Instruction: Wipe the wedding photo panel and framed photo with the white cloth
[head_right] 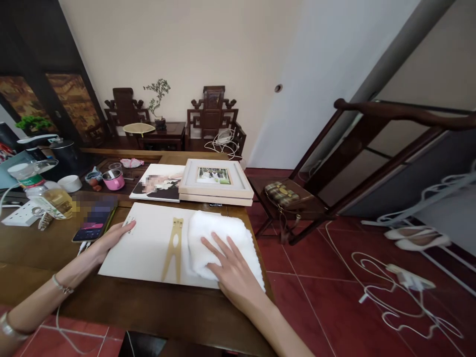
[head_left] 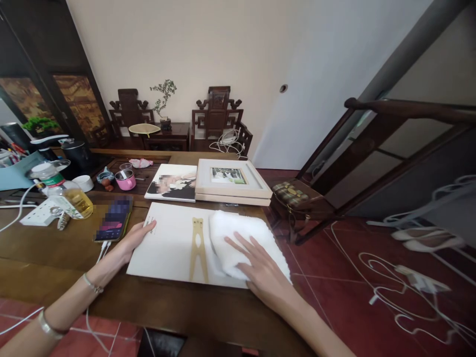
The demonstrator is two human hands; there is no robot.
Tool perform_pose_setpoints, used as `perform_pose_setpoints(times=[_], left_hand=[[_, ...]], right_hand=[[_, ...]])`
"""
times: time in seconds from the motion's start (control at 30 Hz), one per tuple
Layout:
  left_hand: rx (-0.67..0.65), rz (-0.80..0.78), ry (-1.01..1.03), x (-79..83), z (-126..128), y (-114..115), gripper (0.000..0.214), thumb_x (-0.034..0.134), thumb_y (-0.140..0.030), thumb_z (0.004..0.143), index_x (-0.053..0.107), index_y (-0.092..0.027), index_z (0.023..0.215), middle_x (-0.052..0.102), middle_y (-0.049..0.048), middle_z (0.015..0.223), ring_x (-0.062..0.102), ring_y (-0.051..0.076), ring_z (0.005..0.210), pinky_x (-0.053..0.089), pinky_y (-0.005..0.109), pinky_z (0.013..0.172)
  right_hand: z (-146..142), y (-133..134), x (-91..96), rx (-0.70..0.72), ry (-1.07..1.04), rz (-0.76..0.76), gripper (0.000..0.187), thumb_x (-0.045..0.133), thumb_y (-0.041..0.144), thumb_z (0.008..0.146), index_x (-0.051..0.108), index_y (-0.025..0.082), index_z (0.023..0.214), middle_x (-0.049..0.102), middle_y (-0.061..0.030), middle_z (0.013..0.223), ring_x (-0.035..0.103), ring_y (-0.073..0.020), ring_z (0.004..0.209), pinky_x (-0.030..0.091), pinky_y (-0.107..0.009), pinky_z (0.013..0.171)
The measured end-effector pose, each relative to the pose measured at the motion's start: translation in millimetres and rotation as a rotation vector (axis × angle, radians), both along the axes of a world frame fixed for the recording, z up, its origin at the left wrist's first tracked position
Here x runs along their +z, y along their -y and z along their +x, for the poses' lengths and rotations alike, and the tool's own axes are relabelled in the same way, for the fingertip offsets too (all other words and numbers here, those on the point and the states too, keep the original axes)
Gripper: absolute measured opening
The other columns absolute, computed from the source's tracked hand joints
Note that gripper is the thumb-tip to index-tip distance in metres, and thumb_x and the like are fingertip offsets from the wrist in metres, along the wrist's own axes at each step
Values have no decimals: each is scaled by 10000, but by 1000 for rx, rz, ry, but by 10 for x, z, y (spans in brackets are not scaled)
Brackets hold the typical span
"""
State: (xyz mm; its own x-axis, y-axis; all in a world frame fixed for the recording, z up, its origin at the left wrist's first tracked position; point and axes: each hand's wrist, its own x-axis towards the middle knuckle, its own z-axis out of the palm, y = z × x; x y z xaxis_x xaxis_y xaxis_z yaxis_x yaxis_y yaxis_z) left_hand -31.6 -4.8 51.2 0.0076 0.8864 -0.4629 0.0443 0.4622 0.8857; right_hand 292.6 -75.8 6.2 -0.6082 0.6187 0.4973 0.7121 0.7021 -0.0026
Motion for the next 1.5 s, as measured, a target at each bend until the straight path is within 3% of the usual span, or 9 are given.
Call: perform_pose_setpoints(times=[0.2, 0.37, 0.47, 0.6, 0.7, 0.83, 1.0, 1.17, 1.5], left_hand=[[-197, 76, -326, 10, -74, -155, 563, 750, -597, 584, 671, -144, 908, 730, 107, 935, 675, 301, 864, 503, 289, 632], [-388, 378, -983, -6, -187, -332, 485, 692, -678, 576, 568, -210, 545, 644, 64, 592, 639, 301, 667, 383, 289, 571], [-439, 535, -1059, -28, -198, -386, 519, 682, -676, 609, 461, -228, 465, 521, 39, 452, 599, 273, 564, 342, 286, 560], [-461, 559, -1114, -31, -167, -392, 524, 699, -684, 593, 472, -220, 506, 520, 56, 481, 627, 325, 689, 400, 307, 648], [-453, 663, -1237, -42, -100, -321, 491, 638, -660, 693, 599, -181, 797, 655, 150, 843, 586, 392, 978, 440, 395, 814], [-592, 916, -1154, -155, -2, -221, 487, 472, -413, 904, 435, -139, 1305, 439, 188, 1387, 367, 352, 1308, 348, 483, 1032], [-743, 909, -979, -364, -1, -274, 465, 369, -334, 970, 365, -158, 1401, 358, 125, 1487, 227, 259, 1414, 211, 464, 1141], [-798, 853, -921, -377, -33, -272, 544, 372, -371, 976, 238, -210, 1478, 248, 81, 1546, 124, 254, 1443, 106, 511, 1155], [-813, 806, -905, -349, -65, -132, 554, 357, -395, 980, 241, -174, 1475, 167, 128, 1559, 66, 284, 1440, 121, 499, 1150]], right_hand=[[-7, -41, -35, 2, -11, -75, 399, 387, -99, 568, 635, 160, 742, 472, -170, 1400, 224, -322, 1386, 322, -640, 1044], [21, -77, -42, 25, -50, -103, 428, 368, -83, 560, 642, 169, 771, 455, -147, 1417, 187, -290, 1401, 285, -644, 1061], [34, -114, -28, 34, -37, -106, 423, 373, -91, 553, 641, 156, 768, 477, -172, 1395, 194, -313, 1394, 290, -660, 1048], [42, -138, -20, 33, -18, -107, 404, 365, -99, 565, 632, 150, 738, 494, -194, 1374, 197, -329, 1388, 297, -677, 1033], [51, -130, -23, 33, -12, -112, 409, 364, -106, 559, 630, 147, 741, 494, -195, 1374, 201, -333, 1387, 296, -671, 1036], [72, -179, 1, 17, -17, -123, 434, 380, -99, 536, 629, 166, 774, 480, -154, 1400, 222, -302, 1388, 298, -625, 1063], [7, -441, 95, 22, 52, -233, 449, 418, -96, 552, 658, 143, 847, 413, -176, 1443, 228, -320, 1383, 282, -618, 1071], [-76, -588, 89, 15, 50, -252, 467, 405, -74, 552, 663, 157, 866, 405, -144, 1454, 205, -316, 1390, 246, -647, 1072], [-78, 265, 145, 152, -13, -223, 299, 429, -5, 657, 587, 249, 648, 465, 12, 1422, 331, -272, 1353, 310, -550, 1111]])
